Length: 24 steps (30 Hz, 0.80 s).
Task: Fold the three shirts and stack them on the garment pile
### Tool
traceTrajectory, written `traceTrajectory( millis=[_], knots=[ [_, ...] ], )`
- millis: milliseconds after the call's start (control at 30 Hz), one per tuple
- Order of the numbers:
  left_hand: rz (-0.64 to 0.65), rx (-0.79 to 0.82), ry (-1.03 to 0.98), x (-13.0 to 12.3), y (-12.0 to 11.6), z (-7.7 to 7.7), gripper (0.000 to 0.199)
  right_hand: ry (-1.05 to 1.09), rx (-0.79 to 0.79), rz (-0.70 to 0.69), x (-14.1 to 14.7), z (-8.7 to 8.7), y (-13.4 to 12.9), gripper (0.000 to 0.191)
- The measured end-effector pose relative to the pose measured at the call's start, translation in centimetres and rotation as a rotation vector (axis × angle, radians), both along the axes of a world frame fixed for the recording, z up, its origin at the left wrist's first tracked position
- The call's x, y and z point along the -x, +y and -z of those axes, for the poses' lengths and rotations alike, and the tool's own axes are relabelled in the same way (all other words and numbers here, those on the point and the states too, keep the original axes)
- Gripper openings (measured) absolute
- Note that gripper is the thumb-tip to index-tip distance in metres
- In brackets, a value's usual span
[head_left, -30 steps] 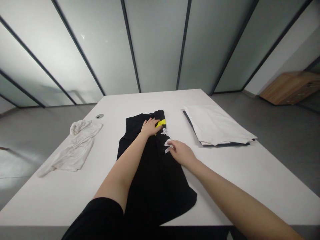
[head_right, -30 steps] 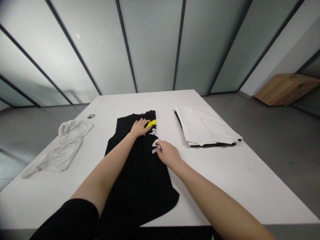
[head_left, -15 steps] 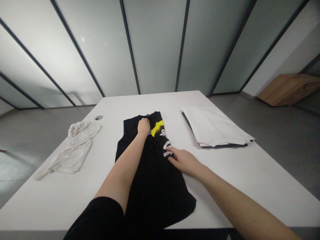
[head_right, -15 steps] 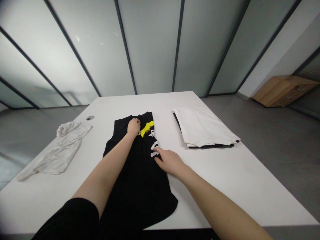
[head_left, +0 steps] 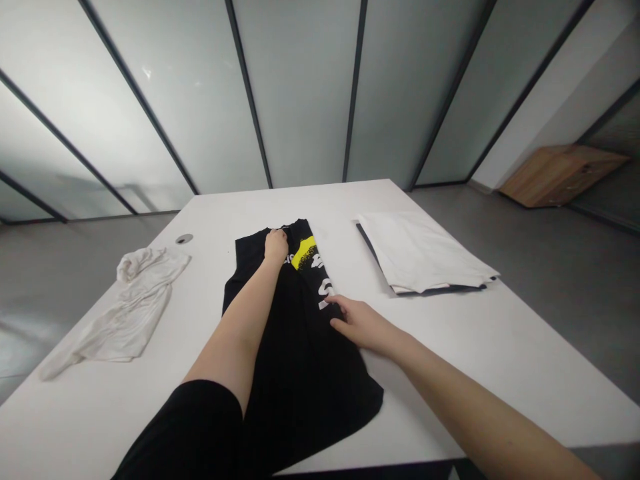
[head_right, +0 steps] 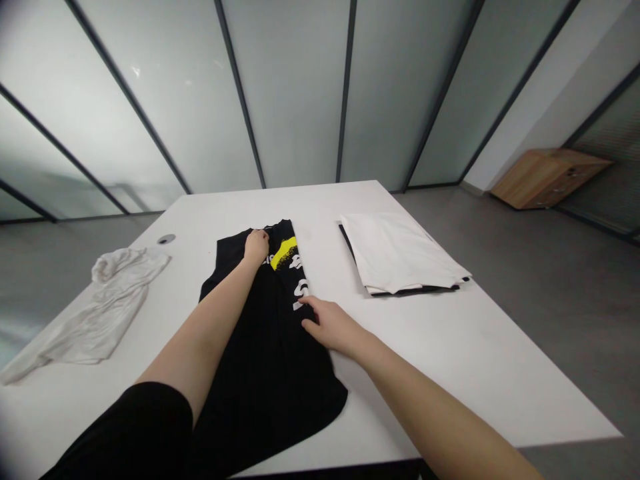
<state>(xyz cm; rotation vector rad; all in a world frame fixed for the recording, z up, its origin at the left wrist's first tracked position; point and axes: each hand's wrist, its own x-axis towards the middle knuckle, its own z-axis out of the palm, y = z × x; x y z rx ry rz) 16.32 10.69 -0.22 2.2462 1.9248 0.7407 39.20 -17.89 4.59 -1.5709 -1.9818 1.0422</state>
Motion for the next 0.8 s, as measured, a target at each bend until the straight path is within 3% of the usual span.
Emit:
traceTrajectory(
  millis=[200,500,633,800],
  knots=[
    [-0.017,0.014,0.050,0.1,1.1,-0.3,0.033,0.076,0.187,0.035,-0.1,-0.5,-0.1,0.058],
    [-0.110,0.040,0.119,1.3,2.3,-2.1,0.038,0.041,0.052,-0.050,-0.6,-0.7,-0.2,0.062],
    [-0.139,0.038,0.210,1.7,1.3,-3.0,0.039,-0.045,0.104,-0.156,-1.1,-1.5,-0.3,0.056],
    [-0.091,0.020,0.186,0.0,-1.8,-4.6,0.034,-0.234,0.226,-0.314,-2.4,-3.3,-0.5,0.050]
  ],
)
